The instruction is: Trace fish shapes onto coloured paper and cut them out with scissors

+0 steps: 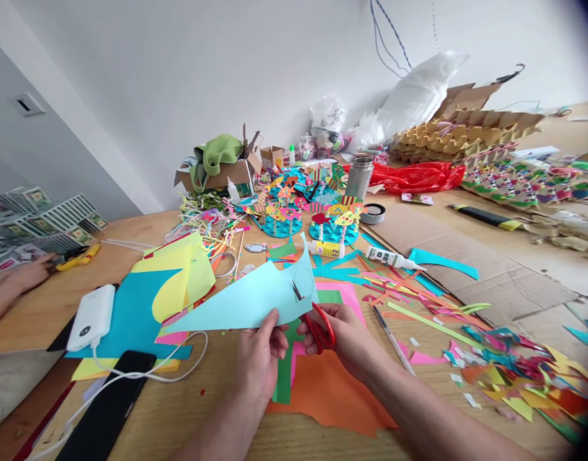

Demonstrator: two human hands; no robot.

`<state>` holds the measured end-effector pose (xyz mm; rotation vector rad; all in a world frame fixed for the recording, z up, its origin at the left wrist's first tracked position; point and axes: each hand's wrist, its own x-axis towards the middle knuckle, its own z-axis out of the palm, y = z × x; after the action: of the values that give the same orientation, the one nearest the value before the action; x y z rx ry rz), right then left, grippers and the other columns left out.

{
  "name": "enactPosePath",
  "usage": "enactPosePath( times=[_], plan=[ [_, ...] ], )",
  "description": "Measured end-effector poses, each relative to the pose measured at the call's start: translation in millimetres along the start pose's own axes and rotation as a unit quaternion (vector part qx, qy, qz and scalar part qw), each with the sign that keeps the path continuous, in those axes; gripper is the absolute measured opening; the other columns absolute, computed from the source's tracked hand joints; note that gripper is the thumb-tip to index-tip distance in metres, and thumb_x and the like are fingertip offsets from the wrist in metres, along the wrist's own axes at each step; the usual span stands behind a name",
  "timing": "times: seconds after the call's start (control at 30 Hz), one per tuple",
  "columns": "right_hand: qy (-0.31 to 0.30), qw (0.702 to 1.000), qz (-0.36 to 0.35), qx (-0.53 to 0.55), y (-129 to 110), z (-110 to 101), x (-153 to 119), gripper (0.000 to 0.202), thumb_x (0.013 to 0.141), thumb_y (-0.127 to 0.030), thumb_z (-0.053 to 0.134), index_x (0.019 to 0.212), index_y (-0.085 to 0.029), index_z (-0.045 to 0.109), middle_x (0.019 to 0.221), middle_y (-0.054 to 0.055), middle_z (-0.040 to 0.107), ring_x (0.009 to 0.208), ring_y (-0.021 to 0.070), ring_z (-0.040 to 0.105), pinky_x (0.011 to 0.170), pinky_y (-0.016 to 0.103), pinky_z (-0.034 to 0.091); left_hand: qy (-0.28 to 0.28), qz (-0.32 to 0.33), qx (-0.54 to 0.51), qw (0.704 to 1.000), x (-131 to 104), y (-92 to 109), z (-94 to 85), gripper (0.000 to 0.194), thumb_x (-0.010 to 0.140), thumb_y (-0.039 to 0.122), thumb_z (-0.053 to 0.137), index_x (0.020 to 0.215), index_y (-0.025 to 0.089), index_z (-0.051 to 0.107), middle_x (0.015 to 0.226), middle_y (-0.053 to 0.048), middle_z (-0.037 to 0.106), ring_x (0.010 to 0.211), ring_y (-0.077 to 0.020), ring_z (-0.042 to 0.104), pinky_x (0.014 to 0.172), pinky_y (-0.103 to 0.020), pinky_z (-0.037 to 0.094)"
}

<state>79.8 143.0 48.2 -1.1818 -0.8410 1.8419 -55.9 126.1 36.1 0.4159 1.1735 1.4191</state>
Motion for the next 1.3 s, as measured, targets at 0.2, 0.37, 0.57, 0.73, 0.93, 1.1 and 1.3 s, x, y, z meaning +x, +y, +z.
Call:
enactPosePath(
  times=[0.2, 0.37, 0.57, 0.73, 0.93, 1.1, 1.3],
  plan=[
    [-0.014, 1.0, 0.02, -0.006, 1.4, -1.8, 0.0, 0.039, 0.065, -0.049, 0.073, 0.067, -0.013, 0.059, 0.059, 0.007, 0.068, 0.044, 0.0136, 0.06, 0.042, 0.024, 0.046, 0.009, 0.02, 0.005, 1.0, 2.4, -1.2, -3.2, 0.031, 0.054, 0.033, 0.082, 0.059, 0.012, 0.06, 0.05, 0.0, 0.059, 0.037, -0.006, 0.046, 0.034, -0.016, 0.03],
    [-0.028, 1.0, 0.012, -0.001, 2.2, -0.6, -1.7, 0.042, 0.065, -0.052, 0.074, 0.066, -0.014, 0.057, 0.059, 0.006, 0.067, 0.043, 0.0129, 0.059, 0.041, 0.023, 0.045, 0.019, 0.028, 0.004, 0.999, 4.4, 0.0, -5.0, 0.03, 0.055, 0.032, 0.082, 0.059, 0.013, 0.059, 0.05, 0.001, 0.059, 0.039, -0.0063, 0.047, 0.035, -0.017, 0.032],
    [-0.035, 0.999, 0.005, 0.016, 2.4, -1.2, -2.2, 0.042, 0.063, -0.051, 0.076, 0.065, -0.013, 0.058, 0.057, 0.005, 0.066, 0.042, 0.0124, 0.059, 0.041, 0.022, 0.044, 0.007, 0.02, 0.013, 1.0, 3.2, -0.7, -2.7, 0.032, 0.054, 0.035, 0.082, 0.06, 0.012, 0.059, 0.051, 0.0, 0.059, 0.037, -0.006, 0.046, 0.034, -0.016, 0.03],
    [-0.025, 0.998, 0.009, 0.055, 1.7, -2.9, -0.1, 0.042, 0.065, -0.051, 0.075, 0.068, -0.012, 0.061, 0.058, 0.006, 0.066, 0.043, 0.0129, 0.059, 0.042, 0.023, 0.046, 0.013, 0.007, 0.012, 1.0, 0.6, 0.1, -1.0, 0.034, 0.051, 0.035, 0.083, 0.057, 0.012, 0.058, 0.049, -0.001, 0.059, 0.035, -0.0058, 0.044, 0.032, -0.016, 0.028],
    [-0.039, 0.996, 0.008, 0.078, 0.8, -3.6, 0.1, 0.039, 0.066, -0.049, 0.075, 0.069, -0.011, 0.063, 0.058, 0.006, 0.066, 0.044, 0.0133, 0.06, 0.043, 0.024, 0.046, 0.009, -0.007, 0.001, 1.0, -0.5, 0.3, 0.1, 0.033, 0.049, 0.033, 0.084, 0.058, 0.012, 0.059, 0.05, -0.002, 0.06, 0.035, -0.0054, 0.044, 0.031, -0.015, 0.027],
    [-0.037, 0.996, 0.002, 0.08, 2.3, -3.2, 1.5, 0.04, 0.064, -0.048, 0.077, 0.066, -0.011, 0.062, 0.061, 0.008, 0.067, 0.045, 0.0129, 0.059, 0.045, 0.025, 0.047, -0.001, -0.022, -0.004, 1.0, -3.0, -2.7, -0.8, 0.032, 0.051, 0.032, 0.084, 0.056, 0.012, 0.059, 0.05, -0.001, 0.059, 0.035, -0.005, 0.044, 0.031, -0.015, 0.026],
    [-0.007, 0.999, -0.017, 0.047, 5.0, -3.3, 4.8, 0.039, 0.065, -0.049, 0.076, 0.072, -0.012, 0.063, 0.061, 0.006, 0.067, 0.051, 0.0139, 0.062, 0.048, 0.025, 0.047, -0.024, -0.04, 0.002, 0.999, -6.9, -7.3, 1.4, 0.032, 0.053, 0.034, 0.083, 0.055, 0.012, 0.059, 0.051, -0.001, 0.058, 0.036, -0.0041, 0.042, 0.032, -0.015, 0.026]
  ],
)
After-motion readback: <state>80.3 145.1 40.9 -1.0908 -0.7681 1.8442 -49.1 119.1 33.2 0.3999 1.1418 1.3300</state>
